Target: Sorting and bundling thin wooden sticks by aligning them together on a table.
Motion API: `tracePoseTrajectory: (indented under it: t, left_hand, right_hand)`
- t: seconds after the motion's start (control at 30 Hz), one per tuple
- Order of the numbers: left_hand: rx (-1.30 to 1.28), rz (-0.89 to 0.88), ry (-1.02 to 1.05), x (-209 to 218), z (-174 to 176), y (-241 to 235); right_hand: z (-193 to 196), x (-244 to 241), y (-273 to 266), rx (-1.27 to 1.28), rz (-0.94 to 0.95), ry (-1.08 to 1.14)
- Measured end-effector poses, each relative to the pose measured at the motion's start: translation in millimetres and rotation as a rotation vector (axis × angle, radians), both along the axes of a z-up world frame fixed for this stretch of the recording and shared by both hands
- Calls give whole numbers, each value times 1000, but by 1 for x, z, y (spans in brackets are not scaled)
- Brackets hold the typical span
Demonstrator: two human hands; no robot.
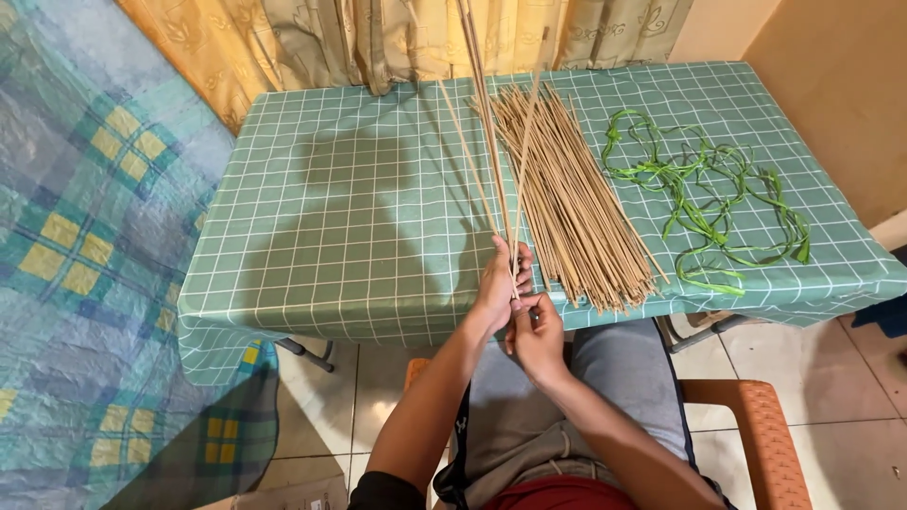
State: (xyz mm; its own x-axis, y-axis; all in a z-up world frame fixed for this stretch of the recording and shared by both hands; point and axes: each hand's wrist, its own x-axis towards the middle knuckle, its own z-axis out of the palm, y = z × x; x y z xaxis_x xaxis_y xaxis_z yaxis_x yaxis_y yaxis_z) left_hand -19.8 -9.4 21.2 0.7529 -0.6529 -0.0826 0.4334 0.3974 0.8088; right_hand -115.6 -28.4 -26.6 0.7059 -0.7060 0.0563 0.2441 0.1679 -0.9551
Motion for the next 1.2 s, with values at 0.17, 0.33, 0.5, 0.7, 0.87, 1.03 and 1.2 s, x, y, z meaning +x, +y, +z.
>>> tracePoseTrajectory:
  t: [0.17, 0.33, 0.5, 0.7, 0.87, 1.03, 1.2]
  left_hand:
    - [-36, -33, -15, 6, -6, -3]
    - [-93, -50, 0, 6, -5, 0]
    - [-77, 106, 8, 11, -22, -9]
    - [-29, 178, -63, 1, 2, 0]
    - [54, 228, -56, 7, -8, -2]
    - [72, 257, -18, -2, 13, 5]
    - [72, 219, -20, -1, 5, 4]
  right_hand:
    - [4, -2, 0, 25, 20, -39]
    - [-5, 0, -12, 114, 32, -89]
    - [17, -1, -23, 324, 62, -167]
    - [18, -4, -28, 524, 162, -199]
    - [16, -6, -30, 595, 208, -178]
    - [15, -7, -35, 612, 262, -175]
    - [14, -8, -38, 616, 313, -141]
